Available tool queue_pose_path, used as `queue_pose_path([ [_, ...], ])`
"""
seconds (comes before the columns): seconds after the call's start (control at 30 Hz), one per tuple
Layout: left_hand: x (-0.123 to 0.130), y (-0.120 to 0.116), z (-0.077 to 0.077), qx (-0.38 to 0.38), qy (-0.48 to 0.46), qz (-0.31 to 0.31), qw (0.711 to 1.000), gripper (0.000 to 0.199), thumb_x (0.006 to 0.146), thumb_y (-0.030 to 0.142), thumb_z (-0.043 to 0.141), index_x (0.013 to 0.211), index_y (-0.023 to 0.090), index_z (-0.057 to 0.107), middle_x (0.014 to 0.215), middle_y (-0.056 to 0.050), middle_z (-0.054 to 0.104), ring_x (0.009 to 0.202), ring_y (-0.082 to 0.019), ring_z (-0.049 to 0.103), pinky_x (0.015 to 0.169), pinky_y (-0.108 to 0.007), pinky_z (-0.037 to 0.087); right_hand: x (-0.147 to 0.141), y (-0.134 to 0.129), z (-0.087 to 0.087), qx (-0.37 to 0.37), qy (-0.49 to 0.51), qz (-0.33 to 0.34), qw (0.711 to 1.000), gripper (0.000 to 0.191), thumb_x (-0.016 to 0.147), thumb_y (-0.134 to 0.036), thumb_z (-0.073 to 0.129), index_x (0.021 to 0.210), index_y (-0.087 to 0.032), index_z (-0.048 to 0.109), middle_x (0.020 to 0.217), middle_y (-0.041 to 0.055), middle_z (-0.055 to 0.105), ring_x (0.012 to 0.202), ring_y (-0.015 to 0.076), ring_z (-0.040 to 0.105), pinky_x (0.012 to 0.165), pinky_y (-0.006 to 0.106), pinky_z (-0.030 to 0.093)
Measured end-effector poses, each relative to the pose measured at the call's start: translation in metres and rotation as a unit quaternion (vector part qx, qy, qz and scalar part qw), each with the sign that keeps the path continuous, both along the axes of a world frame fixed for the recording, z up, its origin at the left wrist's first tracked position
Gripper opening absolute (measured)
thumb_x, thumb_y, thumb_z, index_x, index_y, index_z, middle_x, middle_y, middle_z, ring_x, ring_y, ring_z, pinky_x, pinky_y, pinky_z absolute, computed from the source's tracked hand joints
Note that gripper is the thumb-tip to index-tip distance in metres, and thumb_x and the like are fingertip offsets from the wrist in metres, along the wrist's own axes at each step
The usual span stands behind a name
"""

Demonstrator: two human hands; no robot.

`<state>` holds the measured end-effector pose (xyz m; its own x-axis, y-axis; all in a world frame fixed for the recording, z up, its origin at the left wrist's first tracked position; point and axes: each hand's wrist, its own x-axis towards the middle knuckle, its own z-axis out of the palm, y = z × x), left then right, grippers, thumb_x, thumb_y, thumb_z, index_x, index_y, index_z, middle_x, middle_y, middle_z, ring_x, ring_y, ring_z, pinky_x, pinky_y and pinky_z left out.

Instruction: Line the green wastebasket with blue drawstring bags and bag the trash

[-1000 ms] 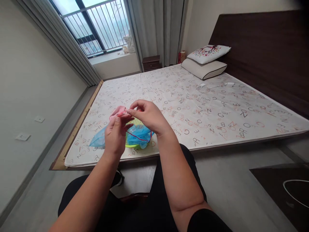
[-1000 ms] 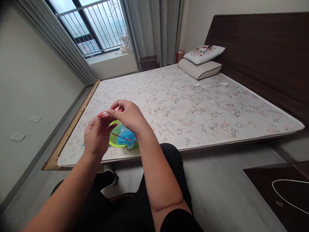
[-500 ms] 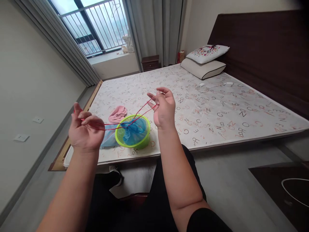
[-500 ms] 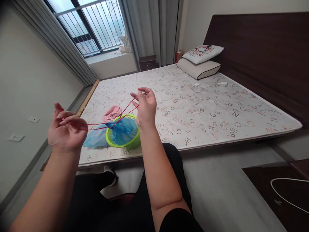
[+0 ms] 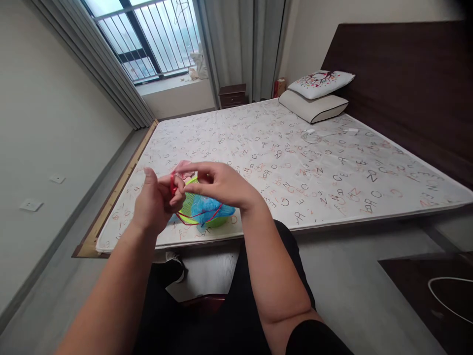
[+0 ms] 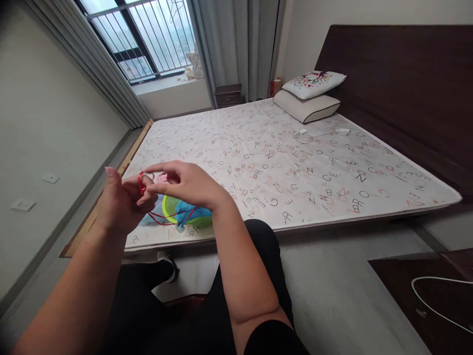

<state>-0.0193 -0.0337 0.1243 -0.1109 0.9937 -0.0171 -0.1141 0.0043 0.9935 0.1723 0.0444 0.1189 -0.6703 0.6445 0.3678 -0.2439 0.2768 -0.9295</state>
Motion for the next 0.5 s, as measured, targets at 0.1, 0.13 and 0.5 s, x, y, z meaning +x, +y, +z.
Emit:
queue_pose_path([
  [0.1,0.004,-0.003,-0.005,-0.007,0.036,-0.013,0.999,0.082,0.084,0.095,0.036,0.064,0.02,0.062,0.043,-0.001,0.037,0.036,-0.011,0.028,0.035,-0.026,0.019,-0.007,-0.001,-0.002,0.04,-0.037,0.0,0.999,0.023,0.09,-0.04,0.073,0.106,-0.024,0.077,0.073,-0.0034,0.052,0.073,0.0128,0.046,0.069,0.026,0.039],
  [0.13,0.004,-0.004,-0.007,-0.007,0.054,-0.018,0.998,0.082,0.082,0.096,0.037,0.063,0.02,0.062,0.044,-0.001,0.038,0.037,-0.011,0.03,0.035,-0.027,0.019,-0.007,0.0,-0.003,0.044,-0.039,-0.012,0.998,0.023,0.092,-0.04,0.07,0.107,-0.024,0.077,0.073,-0.0033,0.052,0.073,0.0129,0.047,0.069,0.026,0.039],
  [0.5,0.012,-0.01,-0.018,0.032,0.057,-0.008,0.998,0.071,0.084,0.088,0.053,0.075,0.019,0.069,0.049,-0.002,0.045,0.043,-0.012,0.039,0.04,-0.025,0.029,-0.006,0.006,-0.004,0.049,-0.013,-0.078,0.996,0.019,0.097,-0.036,0.06,0.086,-0.021,0.063,0.085,-0.0008,0.061,0.083,0.0144,0.054,0.078,0.028,0.043],
])
